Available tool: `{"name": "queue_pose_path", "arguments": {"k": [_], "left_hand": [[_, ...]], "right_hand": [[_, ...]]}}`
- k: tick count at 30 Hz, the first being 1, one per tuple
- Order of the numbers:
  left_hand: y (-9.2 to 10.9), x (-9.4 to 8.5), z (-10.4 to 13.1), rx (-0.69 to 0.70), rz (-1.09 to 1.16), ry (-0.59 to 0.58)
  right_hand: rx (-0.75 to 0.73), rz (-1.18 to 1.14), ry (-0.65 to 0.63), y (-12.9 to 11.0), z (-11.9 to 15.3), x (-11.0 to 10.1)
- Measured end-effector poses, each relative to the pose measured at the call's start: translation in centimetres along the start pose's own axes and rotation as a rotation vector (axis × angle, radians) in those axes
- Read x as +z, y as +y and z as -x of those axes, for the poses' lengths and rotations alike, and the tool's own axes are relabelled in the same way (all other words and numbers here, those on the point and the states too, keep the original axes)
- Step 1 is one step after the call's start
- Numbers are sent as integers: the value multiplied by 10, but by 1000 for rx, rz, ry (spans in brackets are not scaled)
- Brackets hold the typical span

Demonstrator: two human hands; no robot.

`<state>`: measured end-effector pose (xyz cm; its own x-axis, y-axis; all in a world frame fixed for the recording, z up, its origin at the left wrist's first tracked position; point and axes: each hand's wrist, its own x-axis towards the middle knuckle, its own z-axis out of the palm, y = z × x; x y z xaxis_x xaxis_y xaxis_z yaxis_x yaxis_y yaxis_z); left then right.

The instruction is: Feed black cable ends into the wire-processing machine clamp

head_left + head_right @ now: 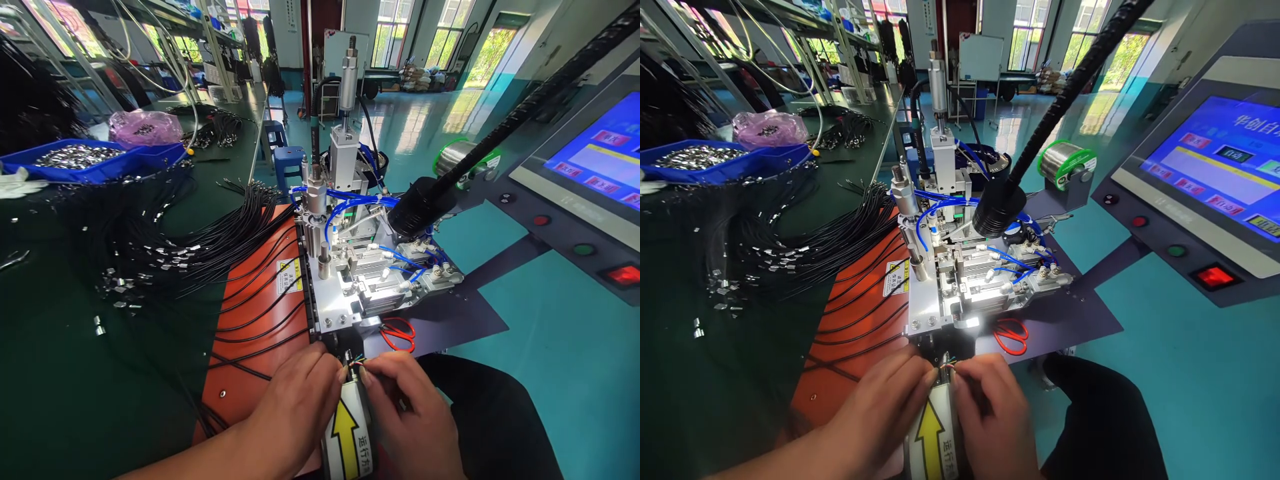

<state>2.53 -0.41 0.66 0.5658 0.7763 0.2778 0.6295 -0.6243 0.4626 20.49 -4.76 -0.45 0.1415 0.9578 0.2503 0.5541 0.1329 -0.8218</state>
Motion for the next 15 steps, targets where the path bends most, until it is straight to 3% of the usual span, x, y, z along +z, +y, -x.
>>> {"name": "queue_pose_path", "arguments": {"k": [8,15], "left_hand": [[1,-1,-1,-16,26,18],[1,2,1,-37,36,16]], "right_hand": [[-50,127,115,10,10,2],[-160,163,64,12,14,4]]}}
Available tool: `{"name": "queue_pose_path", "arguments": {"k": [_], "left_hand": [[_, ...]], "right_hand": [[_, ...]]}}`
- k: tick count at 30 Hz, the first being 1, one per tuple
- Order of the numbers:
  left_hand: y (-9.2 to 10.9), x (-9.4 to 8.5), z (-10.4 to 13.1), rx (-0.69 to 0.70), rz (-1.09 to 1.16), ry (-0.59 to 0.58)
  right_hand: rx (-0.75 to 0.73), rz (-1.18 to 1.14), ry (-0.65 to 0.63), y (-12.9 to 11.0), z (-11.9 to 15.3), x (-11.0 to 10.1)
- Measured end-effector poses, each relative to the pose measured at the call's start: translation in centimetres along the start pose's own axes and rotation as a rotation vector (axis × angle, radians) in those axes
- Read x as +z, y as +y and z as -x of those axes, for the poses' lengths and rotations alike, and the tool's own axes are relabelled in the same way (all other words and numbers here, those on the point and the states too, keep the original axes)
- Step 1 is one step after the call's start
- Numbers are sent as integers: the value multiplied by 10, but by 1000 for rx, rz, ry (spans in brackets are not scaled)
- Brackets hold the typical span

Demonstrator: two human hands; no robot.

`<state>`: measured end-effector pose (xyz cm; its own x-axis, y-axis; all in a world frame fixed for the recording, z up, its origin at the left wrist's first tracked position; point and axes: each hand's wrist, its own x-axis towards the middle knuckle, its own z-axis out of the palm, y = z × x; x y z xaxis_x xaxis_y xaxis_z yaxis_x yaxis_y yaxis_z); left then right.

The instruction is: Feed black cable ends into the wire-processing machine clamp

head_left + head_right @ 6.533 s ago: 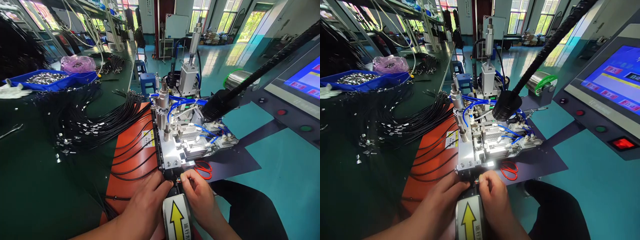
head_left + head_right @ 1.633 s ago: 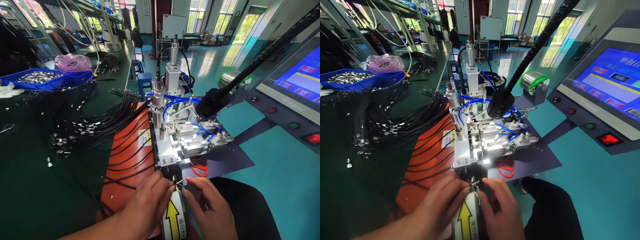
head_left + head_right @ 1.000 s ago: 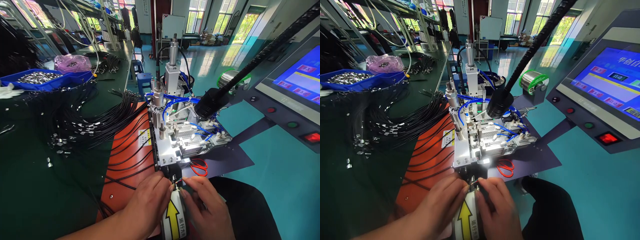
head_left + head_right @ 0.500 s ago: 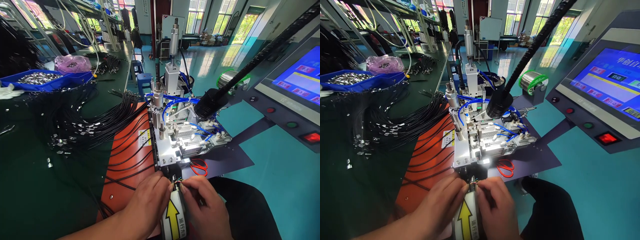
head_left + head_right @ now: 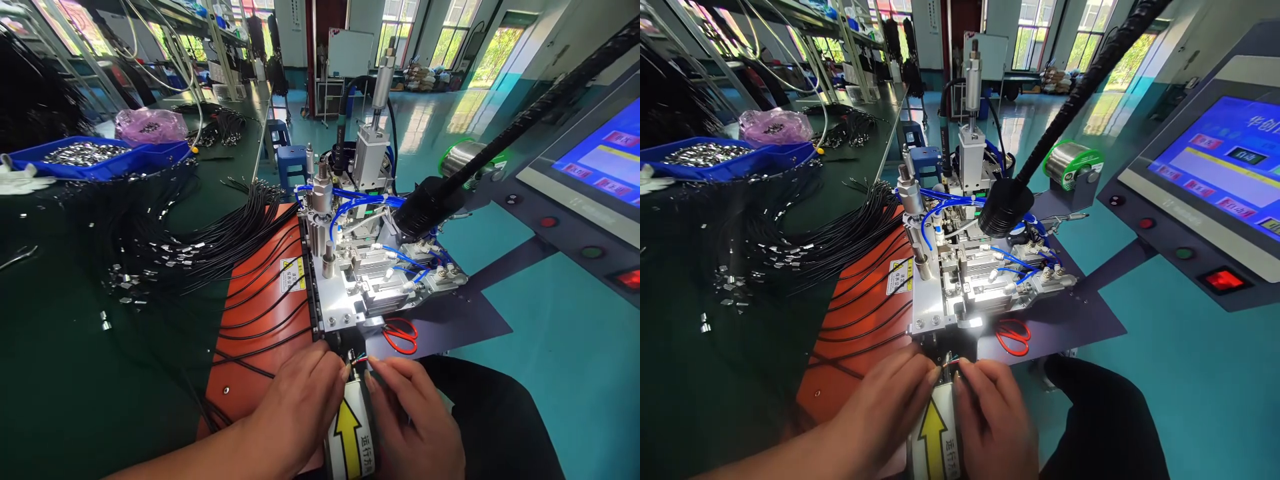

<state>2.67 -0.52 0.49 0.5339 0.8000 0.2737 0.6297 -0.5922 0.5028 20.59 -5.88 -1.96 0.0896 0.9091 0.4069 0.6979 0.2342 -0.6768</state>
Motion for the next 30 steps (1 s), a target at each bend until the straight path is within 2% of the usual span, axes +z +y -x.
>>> {"name": "queue_pose_path", "arguments": {"k": [2,6,12,16,19,24,30], "left_hand": [[0,1,0,2,3,12],[-1,2,2,-5,9,6],[-1,1,1,-2,-13,0],[1,-6,-3,35,-25,-13],[1,-7,-3,38,-17,-21],[-1,-1,0,20,7,-18],[-1,-2,0,25,43,-52]], "right_hand": [[29,-26,4,-2,1,1],[180,-145,13,-8,-1,1],[382,-416,-90,-10,-9,8],[365,-439,-91,-11,-9,12],[344,-463,-135,-9,-12,4],[446,-571,-182,-1,-28,-14],[494,-625,-216,-1,-33,-11]]}}
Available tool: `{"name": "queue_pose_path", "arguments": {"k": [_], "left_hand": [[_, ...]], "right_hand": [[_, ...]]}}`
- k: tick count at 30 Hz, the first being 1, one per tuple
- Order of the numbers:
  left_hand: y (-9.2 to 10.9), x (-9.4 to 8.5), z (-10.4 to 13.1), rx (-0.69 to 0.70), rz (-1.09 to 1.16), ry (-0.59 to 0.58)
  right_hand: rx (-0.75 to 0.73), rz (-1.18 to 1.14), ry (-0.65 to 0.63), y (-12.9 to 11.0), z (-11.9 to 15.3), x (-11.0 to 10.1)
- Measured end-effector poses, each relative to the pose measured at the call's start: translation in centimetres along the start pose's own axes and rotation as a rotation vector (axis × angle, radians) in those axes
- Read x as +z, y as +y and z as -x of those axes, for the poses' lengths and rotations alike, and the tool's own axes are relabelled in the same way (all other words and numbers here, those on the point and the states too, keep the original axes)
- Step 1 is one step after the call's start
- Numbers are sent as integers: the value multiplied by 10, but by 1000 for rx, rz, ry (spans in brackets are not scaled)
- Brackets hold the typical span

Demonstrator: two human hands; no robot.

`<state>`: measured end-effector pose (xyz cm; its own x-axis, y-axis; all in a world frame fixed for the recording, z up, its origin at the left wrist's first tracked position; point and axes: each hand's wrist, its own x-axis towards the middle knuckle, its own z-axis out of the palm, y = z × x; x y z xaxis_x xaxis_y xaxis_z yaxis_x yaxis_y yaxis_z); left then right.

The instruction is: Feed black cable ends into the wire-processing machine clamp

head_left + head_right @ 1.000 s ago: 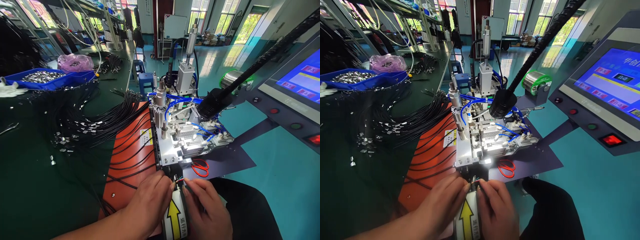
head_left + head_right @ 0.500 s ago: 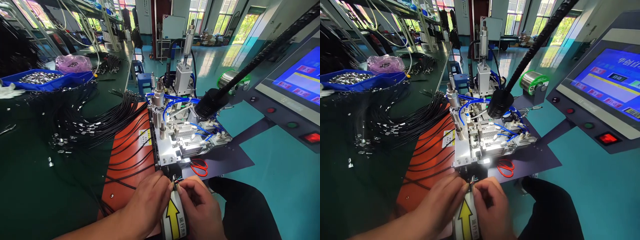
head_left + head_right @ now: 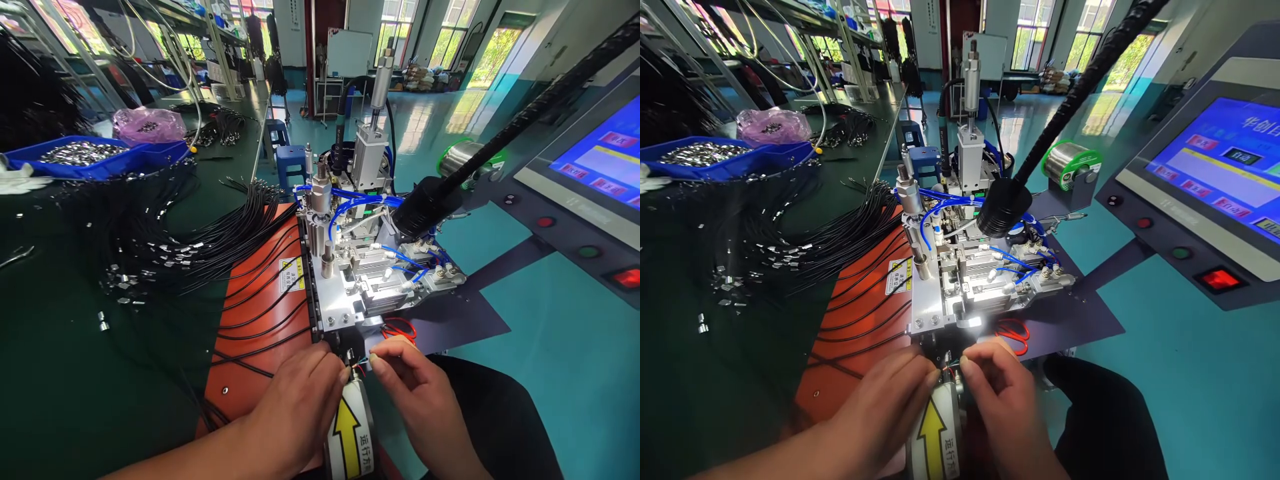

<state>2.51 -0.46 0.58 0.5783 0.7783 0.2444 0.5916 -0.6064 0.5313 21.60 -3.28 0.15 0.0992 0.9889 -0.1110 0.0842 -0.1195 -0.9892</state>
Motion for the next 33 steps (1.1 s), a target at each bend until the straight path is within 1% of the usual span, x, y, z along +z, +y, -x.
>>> {"name": "queue_pose_path", "arguments": {"k": [3,8,14,20,24,27,30,33], "left_hand": [[-1,0,0,4,8,-5],[-2,0,1,20,26,-1],[-2,0,1,14,12,-6],[-1,1,1,22,-1,-7],[-2,1,1,10,8,-21],[-4,-2,2,-25,85,-32],[-4,-11,4,-68,217,-64],[-3,-18,5,-75,300,-49]], "right_hand": [[6,9,-29,0,-2,2],[22,13,-36,-2,-5,4],[143,-35,-45,-2,-6,1],[98,45,-145,-11,-9,-1],[82,64,-167,-12,-12,0],[66,84,-163,-8,-14,0],[73,77,-165,-3,-15,1],[82,73,-162,-1,-16,3]]}}
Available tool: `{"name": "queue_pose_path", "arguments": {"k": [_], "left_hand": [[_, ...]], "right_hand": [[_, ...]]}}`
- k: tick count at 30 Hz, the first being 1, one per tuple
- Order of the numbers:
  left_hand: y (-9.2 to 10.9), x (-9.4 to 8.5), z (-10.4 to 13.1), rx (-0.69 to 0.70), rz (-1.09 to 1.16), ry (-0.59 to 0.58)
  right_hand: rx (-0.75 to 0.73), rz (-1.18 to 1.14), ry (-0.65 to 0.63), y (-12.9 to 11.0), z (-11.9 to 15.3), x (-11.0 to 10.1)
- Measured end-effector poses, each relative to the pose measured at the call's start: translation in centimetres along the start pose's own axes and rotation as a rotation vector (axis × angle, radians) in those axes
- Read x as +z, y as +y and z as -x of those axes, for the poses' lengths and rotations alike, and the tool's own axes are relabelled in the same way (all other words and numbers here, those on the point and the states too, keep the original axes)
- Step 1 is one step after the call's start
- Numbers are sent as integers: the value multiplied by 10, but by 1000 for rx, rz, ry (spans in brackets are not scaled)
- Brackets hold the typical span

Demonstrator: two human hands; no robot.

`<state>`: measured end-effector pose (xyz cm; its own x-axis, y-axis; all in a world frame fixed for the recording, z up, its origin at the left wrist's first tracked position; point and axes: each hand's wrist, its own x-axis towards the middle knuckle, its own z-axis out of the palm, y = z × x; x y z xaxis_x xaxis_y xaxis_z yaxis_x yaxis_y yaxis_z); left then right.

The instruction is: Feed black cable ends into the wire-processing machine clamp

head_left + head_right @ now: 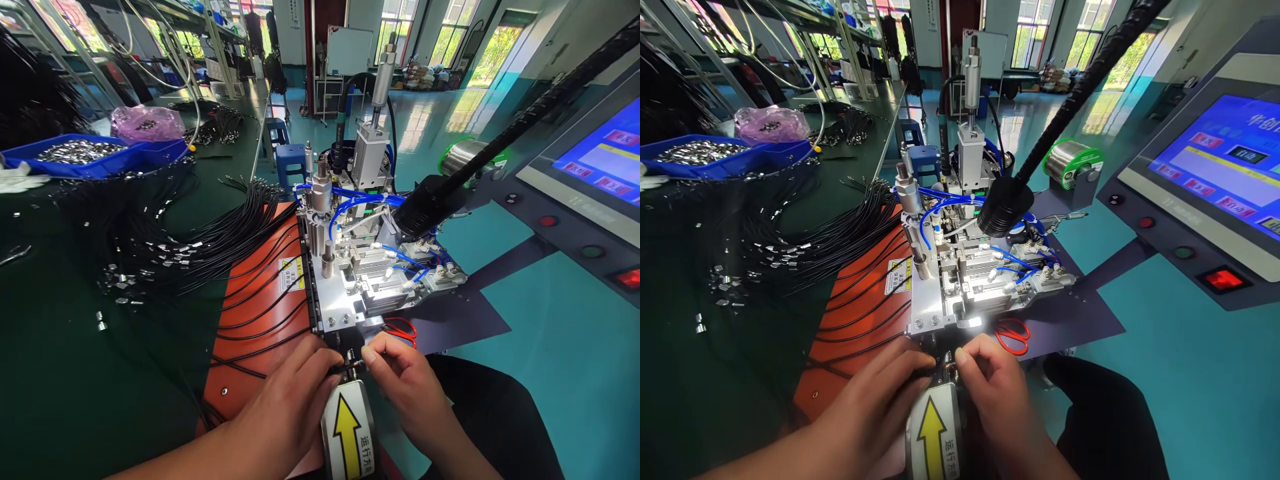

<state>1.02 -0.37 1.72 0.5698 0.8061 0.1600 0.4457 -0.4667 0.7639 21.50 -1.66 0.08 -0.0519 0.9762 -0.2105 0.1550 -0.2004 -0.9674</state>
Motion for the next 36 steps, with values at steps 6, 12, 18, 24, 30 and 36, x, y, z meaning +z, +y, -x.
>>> {"name": "queue_pose_path", "arguments": {"k": [6,12,18,24,30,36], "left_hand": [[-4,4,3,19,-121,50],[-14,10,7,30,-212,89],[-18,14,6,13,-231,98],[-16,15,8,-9,-240,92],[-17,15,7,-5,-250,84],[-16,15,8,16,-295,98]], "right_hand": [[40,1,29,-3,-4,5],[39,77,48,2,-8,9],[44,141,70,7,-8,10],[38,178,83,7,-7,11],[33,185,90,6,-8,11],[44,197,97,7,-8,12]]}}
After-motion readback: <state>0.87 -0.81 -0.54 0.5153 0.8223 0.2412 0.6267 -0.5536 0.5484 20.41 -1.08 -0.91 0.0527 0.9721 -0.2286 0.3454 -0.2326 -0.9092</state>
